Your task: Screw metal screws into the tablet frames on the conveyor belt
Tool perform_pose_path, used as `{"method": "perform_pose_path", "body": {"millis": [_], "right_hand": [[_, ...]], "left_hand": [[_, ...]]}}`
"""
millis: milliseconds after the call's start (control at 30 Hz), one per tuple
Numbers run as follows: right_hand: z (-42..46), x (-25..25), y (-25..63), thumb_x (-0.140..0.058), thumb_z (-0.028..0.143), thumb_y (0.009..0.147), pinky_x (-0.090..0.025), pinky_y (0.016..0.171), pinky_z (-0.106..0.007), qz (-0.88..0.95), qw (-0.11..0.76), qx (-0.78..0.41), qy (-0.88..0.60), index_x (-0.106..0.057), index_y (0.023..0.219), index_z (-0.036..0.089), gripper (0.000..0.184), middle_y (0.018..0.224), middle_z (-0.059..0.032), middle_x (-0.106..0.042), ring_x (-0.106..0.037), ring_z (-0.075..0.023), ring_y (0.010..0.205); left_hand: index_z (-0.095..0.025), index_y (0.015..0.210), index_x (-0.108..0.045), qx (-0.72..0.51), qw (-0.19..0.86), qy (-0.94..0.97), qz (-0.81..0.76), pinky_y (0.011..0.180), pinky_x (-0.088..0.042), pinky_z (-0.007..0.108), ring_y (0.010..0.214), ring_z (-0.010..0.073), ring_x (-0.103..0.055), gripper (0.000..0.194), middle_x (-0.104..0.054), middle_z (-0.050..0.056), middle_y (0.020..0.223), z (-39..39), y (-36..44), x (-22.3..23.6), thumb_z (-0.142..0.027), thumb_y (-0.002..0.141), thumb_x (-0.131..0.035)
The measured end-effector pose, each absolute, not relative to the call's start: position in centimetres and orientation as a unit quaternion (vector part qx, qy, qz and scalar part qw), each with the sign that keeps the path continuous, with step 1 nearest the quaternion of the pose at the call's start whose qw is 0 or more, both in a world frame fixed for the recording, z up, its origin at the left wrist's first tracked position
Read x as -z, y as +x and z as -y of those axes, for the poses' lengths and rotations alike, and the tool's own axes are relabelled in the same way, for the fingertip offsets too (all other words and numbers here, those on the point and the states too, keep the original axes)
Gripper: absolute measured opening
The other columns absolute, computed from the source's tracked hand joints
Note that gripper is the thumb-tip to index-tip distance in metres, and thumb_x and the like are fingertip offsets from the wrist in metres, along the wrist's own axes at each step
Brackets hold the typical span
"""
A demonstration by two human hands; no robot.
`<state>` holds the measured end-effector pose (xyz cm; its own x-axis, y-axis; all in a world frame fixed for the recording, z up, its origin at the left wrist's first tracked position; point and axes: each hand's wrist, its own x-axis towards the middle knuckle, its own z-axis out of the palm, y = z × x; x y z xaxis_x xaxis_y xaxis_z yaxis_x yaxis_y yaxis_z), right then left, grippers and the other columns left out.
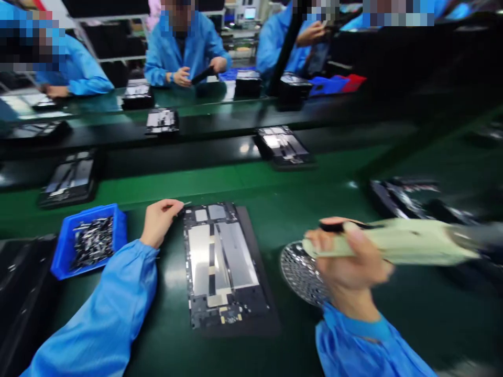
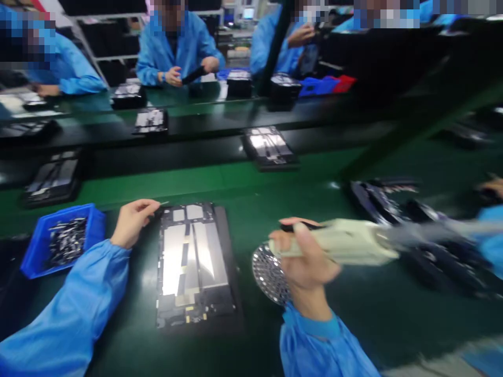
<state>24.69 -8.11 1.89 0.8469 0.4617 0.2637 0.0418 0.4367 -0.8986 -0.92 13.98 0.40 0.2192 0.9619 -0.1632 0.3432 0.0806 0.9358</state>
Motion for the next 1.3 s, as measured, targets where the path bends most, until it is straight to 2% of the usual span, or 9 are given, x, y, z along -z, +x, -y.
{"method": "perform_pose_path", "body": {"millis": [133,233,367,500,633,767,1033,1133,1300], "right_hand": [[8.5,-4.2,24.0,-0.077,0.048,0.071,-0.043,0.041,-0.032,0.298,0.816,-0.141,-0.474,-0.079,0.073,0.021,0.027,0.039,0.0034,-0.047,-0.046,-0.0155,0.035],[7.9,-6.1,21.7,-0.077,0.046,0.075,-0.044,0.042,-0.034,0.331,0.800,-0.177,-0.467,-0.081,0.077,0.023,0.023,0.042,0.0031,-0.048,-0.046,-0.0164,0.038],[5.8,-7.5,18.4,-0.078,0.048,0.079,-0.042,0.044,-0.033,0.367,0.790,-0.216,-0.441,-0.080,0.081,0.022,0.026,0.044,0.0032,-0.049,-0.047,-0.0156,0.038],[2.2,-7.8,16.2,-0.080,0.052,0.080,-0.044,0.044,-0.032,0.393,0.776,-0.257,-0.420,-0.076,0.080,0.020,0.032,0.044,0.0052,-0.047,-0.048,-0.0148,0.036],[-3.4,-6.7,13.9,-0.085,0.054,0.077,-0.049,0.043,-0.031,0.365,0.774,-0.300,-0.422,-0.072,0.077,0.020,0.036,0.041,0.0087,-0.044,-0.047,-0.0123,0.035],[-9.0,-5.0,11.7,-0.086,0.052,0.071,-0.054,0.046,-0.031,0.334,0.773,-0.303,-0.446,-0.069,0.067,0.021,0.036,0.039,0.0077,-0.048,-0.048,-0.0118,0.036],[-12.6,-2.6,10.6,-0.083,0.049,0.072,-0.054,0.047,-0.026,0.339,0.754,-0.313,-0.467,-0.068,0.066,0.019,0.034,0.040,0.0061,-0.052,-0.051,-0.0110,0.037],[-12.7,-2.2,10.6,-0.083,0.050,0.071,-0.051,0.044,-0.026,0.329,0.757,-0.314,-0.468,-0.069,0.067,0.018,0.035,0.039,0.0069,-0.050,-0.047,-0.0100,0.035],[-12.9,-2.0,10.4,-0.082,0.047,0.072,-0.053,0.047,-0.028,0.343,0.748,-0.311,-0.475,-0.065,0.062,0.020,0.034,0.040,0.0059,-0.051,-0.050,-0.0115,0.036]], "left_hand": [[-0.014,0.077,-0.077,-0.294,0.498,0.604,-0.549,0.058,-0.040,0.025,0.063,0.0139,-0.055,0.028,-0.073,0.006,0.073,-14.7,-0.9,1.1,-0.041,0.070,-0.079],[-0.015,0.074,-0.075,-0.293,0.491,0.615,-0.543,0.065,-0.045,0.027,0.064,0.0149,-0.058,0.015,-0.072,0.004,0.071,-14.7,-0.6,2.0,-0.031,0.075,-0.076],[-0.017,0.073,-0.073,-0.295,0.471,0.641,-0.530,0.071,-0.048,0.027,0.069,0.0169,-0.063,0.010,-0.071,0.003,0.070,-14.8,-0.3,2.7,-0.026,0.078,-0.074],[-0.019,0.076,-0.076,-0.290,0.471,0.662,-0.506,0.074,-0.051,0.026,0.077,0.0171,-0.066,0.006,-0.076,0.003,0.078,-14.9,-0.4,2.9,-0.020,0.080,-0.072],[-0.016,0.075,-0.076,-0.259,0.509,0.658,-0.491,0.059,-0.049,0.021,0.064,0.0141,-0.062,0.010,-0.072,0.003,0.070,-15.3,-0.4,2.9,-0.018,0.083,-0.070],[-0.011,0.080,-0.076,-0.226,0.558,0.637,-0.481,0.044,-0.044,0.018,0.048,0.0106,-0.056,0.015,-0.062,0.001,0.059,-15.7,-0.3,2.8,-0.014,0.089,-0.064],[-0.010,0.079,-0.075,-0.222,0.578,0.619,-0.484,0.041,-0.042,0.017,0.044,0.0088,-0.053,0.015,-0.059,-0.002,0.056,-15.7,0.1,3.1,-0.008,0.090,-0.066],[-0.011,0.081,-0.076,-0.222,0.577,0.616,-0.487,0.042,-0.043,0.016,0.044,0.0084,-0.054,0.015,-0.059,-0.002,0.056,-15.7,0.1,3.4,-0.008,0.091,-0.066],[-0.011,0.080,-0.077,-0.222,0.577,0.612,-0.493,0.041,-0.042,0.017,0.044,0.0093,-0.054,0.016,-0.058,-0.004,0.054,-15.8,0.2,3.7,-0.007,0.090,-0.065]]}}
